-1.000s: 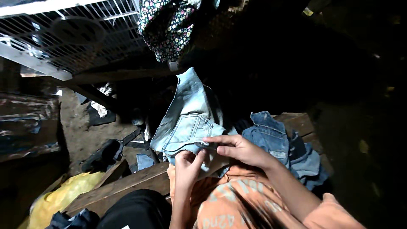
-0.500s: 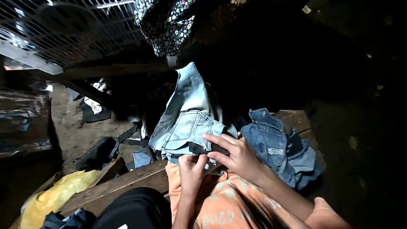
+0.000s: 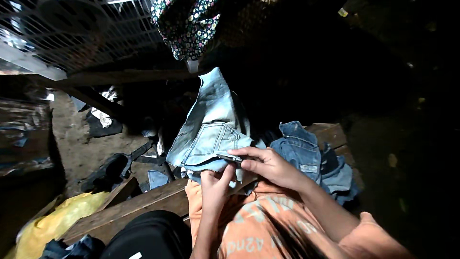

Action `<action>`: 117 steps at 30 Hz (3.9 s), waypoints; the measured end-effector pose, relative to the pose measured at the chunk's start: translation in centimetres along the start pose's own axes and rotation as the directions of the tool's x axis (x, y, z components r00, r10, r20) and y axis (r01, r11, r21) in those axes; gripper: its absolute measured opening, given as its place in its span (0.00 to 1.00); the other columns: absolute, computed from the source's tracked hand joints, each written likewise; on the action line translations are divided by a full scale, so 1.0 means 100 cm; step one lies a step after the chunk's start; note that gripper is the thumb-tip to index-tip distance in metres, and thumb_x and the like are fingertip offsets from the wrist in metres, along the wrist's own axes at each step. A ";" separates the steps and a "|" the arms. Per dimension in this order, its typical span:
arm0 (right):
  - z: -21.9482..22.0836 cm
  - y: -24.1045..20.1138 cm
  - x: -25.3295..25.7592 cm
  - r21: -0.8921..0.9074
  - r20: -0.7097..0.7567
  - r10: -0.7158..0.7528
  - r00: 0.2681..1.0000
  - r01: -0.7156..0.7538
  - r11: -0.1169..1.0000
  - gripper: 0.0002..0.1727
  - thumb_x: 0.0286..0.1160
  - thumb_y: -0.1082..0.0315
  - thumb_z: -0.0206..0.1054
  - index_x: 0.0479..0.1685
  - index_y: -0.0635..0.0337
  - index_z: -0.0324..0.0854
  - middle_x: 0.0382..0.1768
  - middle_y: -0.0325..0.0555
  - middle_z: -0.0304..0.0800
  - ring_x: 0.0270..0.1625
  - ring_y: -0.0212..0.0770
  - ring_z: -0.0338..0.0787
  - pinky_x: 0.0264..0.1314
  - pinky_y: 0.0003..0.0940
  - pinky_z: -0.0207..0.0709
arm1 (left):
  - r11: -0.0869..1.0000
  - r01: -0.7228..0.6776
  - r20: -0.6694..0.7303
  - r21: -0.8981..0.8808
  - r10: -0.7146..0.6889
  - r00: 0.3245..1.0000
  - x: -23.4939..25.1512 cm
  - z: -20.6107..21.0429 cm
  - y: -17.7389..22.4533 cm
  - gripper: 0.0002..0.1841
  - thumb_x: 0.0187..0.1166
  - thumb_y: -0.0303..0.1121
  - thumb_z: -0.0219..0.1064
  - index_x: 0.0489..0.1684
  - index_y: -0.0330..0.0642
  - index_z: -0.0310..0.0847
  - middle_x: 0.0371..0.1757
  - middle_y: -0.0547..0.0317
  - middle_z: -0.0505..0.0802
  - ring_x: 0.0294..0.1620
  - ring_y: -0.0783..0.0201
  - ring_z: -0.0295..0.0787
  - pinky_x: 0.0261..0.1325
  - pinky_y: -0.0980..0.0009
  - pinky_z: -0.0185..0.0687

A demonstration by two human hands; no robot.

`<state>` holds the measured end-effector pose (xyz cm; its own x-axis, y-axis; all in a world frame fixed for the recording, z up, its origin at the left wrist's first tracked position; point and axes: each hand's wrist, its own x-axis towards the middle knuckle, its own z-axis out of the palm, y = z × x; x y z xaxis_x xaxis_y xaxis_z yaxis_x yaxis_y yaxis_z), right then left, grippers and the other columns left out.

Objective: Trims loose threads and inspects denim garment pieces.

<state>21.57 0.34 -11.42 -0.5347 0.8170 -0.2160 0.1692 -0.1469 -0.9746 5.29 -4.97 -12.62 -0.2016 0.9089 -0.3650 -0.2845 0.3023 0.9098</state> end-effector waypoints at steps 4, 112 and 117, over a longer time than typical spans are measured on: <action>-0.005 -0.004 -0.003 -0.138 0.088 0.050 0.995 -0.038 0.990 0.28 0.88 0.50 0.57 0.79 0.57 0.77 0.68 0.43 0.88 0.62 0.27 0.87 0.68 0.28 0.79 | 0.998 0.029 -0.001 0.059 -0.029 1.000 0.001 0.002 0.003 0.09 0.62 0.17 0.69 0.35 0.41 0.85 0.30 0.77 0.94 0.35 0.84 0.91 0.44 0.80 0.89; -0.047 0.036 0.090 -0.233 -0.509 0.027 0.860 -0.168 0.958 0.14 0.81 0.65 0.66 0.47 0.71 0.85 0.29 0.40 0.84 0.30 0.25 0.77 0.38 0.26 0.73 | 0.973 -0.035 -0.093 -0.230 0.014 0.996 0.033 -0.004 0.011 0.22 0.55 0.17 0.76 0.51 0.34 0.78 0.37 0.67 0.95 0.40 0.76 0.94 0.50 0.76 0.91; -0.051 -0.007 0.049 -0.507 -0.177 -0.334 0.926 0.205 0.837 0.36 0.92 0.48 0.44 0.79 0.74 0.70 0.31 0.37 0.85 0.29 0.22 0.78 0.34 0.20 0.76 | 0.969 -0.112 -0.058 -0.218 0.102 0.993 0.017 -0.013 0.013 0.14 0.58 0.19 0.75 0.43 0.38 0.88 0.37 0.66 0.97 0.40 0.74 0.95 0.50 0.74 0.93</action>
<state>23.11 7.28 -11.52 -0.4047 0.9042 0.1364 0.4513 0.3273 -0.8302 3.41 -3.39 -12.34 -0.2837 0.9166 -0.2816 -0.4578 0.1285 0.8797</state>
